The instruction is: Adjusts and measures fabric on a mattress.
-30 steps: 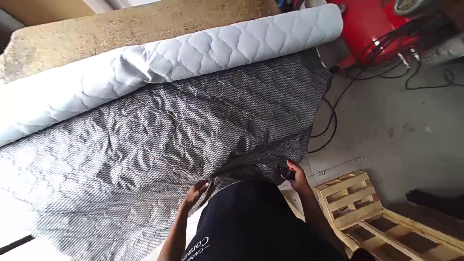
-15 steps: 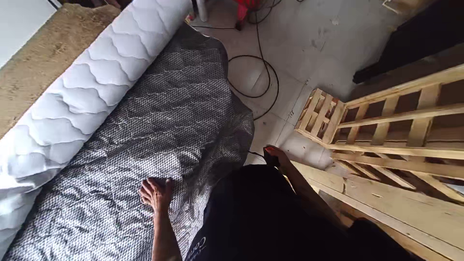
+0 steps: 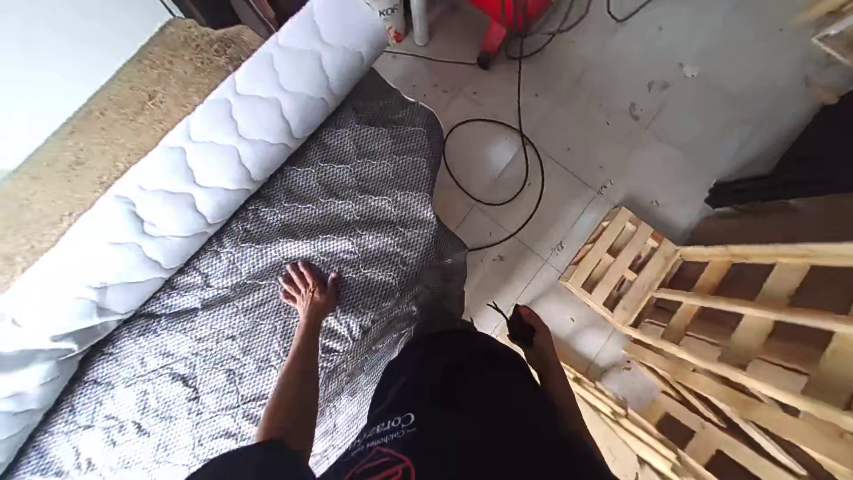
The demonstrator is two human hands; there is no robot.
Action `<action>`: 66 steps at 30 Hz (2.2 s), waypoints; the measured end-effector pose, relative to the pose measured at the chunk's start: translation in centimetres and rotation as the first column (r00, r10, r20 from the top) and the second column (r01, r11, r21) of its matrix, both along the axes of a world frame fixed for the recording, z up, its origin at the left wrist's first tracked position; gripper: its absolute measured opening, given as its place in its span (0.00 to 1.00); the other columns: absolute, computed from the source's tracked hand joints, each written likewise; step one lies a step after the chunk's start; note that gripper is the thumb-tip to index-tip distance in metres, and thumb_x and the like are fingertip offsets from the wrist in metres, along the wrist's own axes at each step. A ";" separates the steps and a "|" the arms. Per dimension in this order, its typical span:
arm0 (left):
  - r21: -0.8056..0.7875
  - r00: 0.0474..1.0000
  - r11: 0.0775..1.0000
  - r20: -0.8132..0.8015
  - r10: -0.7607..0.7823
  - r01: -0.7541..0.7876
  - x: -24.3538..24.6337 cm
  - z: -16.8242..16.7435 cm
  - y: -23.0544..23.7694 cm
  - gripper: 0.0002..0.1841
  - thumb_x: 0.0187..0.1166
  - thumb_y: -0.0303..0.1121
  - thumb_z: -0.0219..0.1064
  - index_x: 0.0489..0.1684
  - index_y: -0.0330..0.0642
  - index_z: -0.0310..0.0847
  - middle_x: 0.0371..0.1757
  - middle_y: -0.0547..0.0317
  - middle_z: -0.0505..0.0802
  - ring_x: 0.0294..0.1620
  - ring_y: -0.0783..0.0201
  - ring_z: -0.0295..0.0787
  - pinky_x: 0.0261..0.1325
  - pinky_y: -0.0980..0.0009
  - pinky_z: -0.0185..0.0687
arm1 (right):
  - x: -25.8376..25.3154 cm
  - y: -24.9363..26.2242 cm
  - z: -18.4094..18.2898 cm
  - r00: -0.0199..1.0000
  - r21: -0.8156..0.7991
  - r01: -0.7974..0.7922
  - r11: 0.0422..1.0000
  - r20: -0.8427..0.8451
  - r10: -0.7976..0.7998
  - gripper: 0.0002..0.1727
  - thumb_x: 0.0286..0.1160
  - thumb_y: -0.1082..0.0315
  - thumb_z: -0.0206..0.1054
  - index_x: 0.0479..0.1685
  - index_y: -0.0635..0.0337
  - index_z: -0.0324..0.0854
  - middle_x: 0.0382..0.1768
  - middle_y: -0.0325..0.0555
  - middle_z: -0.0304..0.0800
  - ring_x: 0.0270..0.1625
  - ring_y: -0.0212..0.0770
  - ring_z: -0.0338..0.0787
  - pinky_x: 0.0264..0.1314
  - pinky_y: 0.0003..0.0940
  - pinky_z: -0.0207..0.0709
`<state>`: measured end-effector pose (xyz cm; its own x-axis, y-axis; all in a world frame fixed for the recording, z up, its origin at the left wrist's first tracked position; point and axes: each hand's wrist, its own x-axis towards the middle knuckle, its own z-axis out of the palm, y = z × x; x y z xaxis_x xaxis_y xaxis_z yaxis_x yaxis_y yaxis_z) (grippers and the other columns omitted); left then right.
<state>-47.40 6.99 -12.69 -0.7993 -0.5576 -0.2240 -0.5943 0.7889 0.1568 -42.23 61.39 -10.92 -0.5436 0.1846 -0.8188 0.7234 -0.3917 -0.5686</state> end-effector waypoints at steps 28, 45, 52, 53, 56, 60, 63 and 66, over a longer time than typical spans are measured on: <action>-0.229 0.838 0.886 0.482 -0.256 0.403 -69.6 13.7 14.8 0.18 0.79 0.19 0.60 0.67 0.36 0.81 0.77 0.35 0.79 0.54 0.26 0.87 0.45 0.30 0.83 | -54.2 23.1 2.1 0.984 0.101 -0.163 0.981 -0.060 0.170 0.24 0.77 0.52 0.63 0.71 0.50 0.77 0.42 0.40 0.90 0.37 0.37 0.90 0.34 0.40 0.87; -0.698 0.801 0.644 -0.169 -0.574 0.314 -59.3 21.0 12.4 0.10 0.82 0.27 0.64 0.53 0.42 0.90 0.57 0.47 0.93 0.34 0.49 0.87 0.31 0.58 0.80 | -79.8 18.6 0.9 0.879 0.077 -0.477 0.876 0.011 0.477 0.22 0.78 0.48 0.62 0.66 0.46 0.79 0.47 0.37 0.88 0.44 0.38 0.90 0.39 0.45 0.87; -0.121 0.786 0.808 -0.353 0.508 -0.576 -57.8 15.2 6.9 0.47 0.74 0.53 0.72 0.86 0.26 0.60 0.90 0.27 0.59 0.89 0.33 0.59 0.89 0.42 0.57 | -88.9 8.0 0.7 0.858 0.092 -0.499 0.862 -0.087 0.506 0.21 0.80 0.51 0.61 0.67 0.48 0.78 0.41 0.36 0.89 0.36 0.35 0.90 0.33 0.39 0.86; -0.019 0.613 0.646 -0.340 0.713 -0.763 -56.5 13.5 5.7 0.54 0.73 0.56 0.72 0.90 0.23 0.49 0.92 0.23 0.52 0.93 0.31 0.48 0.92 0.42 0.49 | -89.8 6.3 1.3 0.869 0.084 -0.480 0.873 -0.092 0.486 0.20 0.81 0.52 0.60 0.65 0.49 0.78 0.40 0.36 0.89 0.35 0.34 0.89 0.32 0.37 0.86; 0.324 0.134 0.201 -0.218 0.967 -0.924 -53.7 8.3 2.0 0.58 0.82 0.63 0.60 0.94 0.27 0.27 0.93 0.25 0.47 0.96 0.38 0.43 0.94 0.46 0.45 | -93.1 1.2 1.9 0.884 0.015 -0.454 0.891 -0.115 0.452 0.18 0.83 0.53 0.57 0.62 0.50 0.79 0.39 0.39 0.90 0.35 0.36 0.91 0.32 0.37 0.87; 0.459 0.183 0.338 -0.349 0.919 -0.822 -55.5 6.3 -4.7 0.52 0.87 0.57 0.56 0.94 0.29 0.23 0.94 0.29 0.51 0.95 0.48 0.50 0.95 0.57 0.47 | -97.7 -5.4 2.3 0.809 0.019 -0.571 0.821 -0.160 0.566 0.18 0.82 0.51 0.59 0.60 0.50 0.80 0.36 0.38 0.90 0.33 0.36 0.90 0.30 0.37 0.87; 0.408 0.266 0.422 -0.386 0.883 -0.810 -59.9 8.5 -11.4 0.53 0.80 0.61 0.63 0.96 0.36 0.39 0.92 0.24 0.50 0.93 0.33 0.48 0.92 0.43 0.49 | -101.2 -10.6 3.2 0.729 0.035 -0.658 0.752 -0.221 0.648 0.14 0.81 0.52 0.59 0.55 0.48 0.81 0.34 0.34 0.88 0.33 0.32 0.89 0.31 0.34 0.85; 0.372 0.459 0.638 -0.466 0.756 -0.674 -63.7 10.1 -18.8 0.49 0.77 0.63 0.64 0.96 0.46 0.51 0.94 0.39 0.58 0.94 0.40 0.51 0.90 0.35 0.49 | -104.5 -15.2 3.5 0.666 0.042 -0.716 0.697 -0.262 0.699 0.14 0.82 0.54 0.58 0.55 0.48 0.82 0.35 0.35 0.89 0.34 0.32 0.89 0.33 0.34 0.86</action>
